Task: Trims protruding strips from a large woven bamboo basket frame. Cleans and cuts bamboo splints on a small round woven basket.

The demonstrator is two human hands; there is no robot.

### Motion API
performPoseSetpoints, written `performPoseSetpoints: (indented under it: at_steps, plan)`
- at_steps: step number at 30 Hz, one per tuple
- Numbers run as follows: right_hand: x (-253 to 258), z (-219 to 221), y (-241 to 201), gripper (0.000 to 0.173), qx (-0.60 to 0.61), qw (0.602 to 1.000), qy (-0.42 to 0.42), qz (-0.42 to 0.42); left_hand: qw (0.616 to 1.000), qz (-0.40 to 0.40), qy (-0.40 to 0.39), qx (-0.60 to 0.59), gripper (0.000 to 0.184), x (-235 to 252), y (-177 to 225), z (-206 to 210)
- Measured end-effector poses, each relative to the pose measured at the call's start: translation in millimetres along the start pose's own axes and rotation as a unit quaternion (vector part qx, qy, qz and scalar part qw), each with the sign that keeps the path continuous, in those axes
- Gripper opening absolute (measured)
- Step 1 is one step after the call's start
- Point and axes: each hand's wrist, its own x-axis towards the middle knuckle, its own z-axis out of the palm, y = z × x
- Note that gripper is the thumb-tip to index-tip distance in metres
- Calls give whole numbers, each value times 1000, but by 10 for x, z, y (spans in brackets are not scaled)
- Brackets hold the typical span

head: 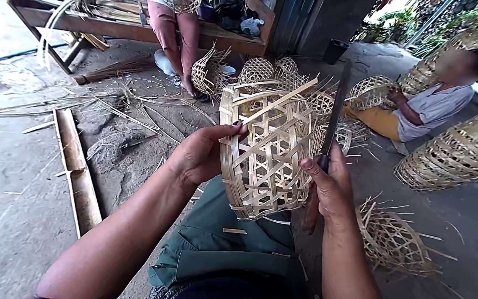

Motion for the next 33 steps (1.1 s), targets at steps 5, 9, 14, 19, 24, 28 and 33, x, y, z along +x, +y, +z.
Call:
performPoseSetpoints:
  at_steps: [5,9,14,19,24,28,33]
  plan:
    - [107,-51,169,101,71,996,-54,32,996,-28,-88,2,24,-48,-41,-177]
    - [147,-148,349,117,98,988,-110,49,989,-26,-131,68,21,-67,-124,-231]
    - [203,-239,383,119,106,983,-145,49,975,1,-159,157,23,-179,-150,-150]
    - [271,-268,403,108,119,978,-167,38,947,65,-112,294,32,-230,-145,-78]
    - [318,-299,464,110,102,982,-155,30,949,83,-90,289,16,-203,-193,-109]
    - [238,-202,325,60,29,999,-8,-40,974,118,-50,188,13,-115,-371,-187]
    - [-54,-254,-145,46,118,990,-57,-57,974,174,-5,145,14,-61,-493,-175]
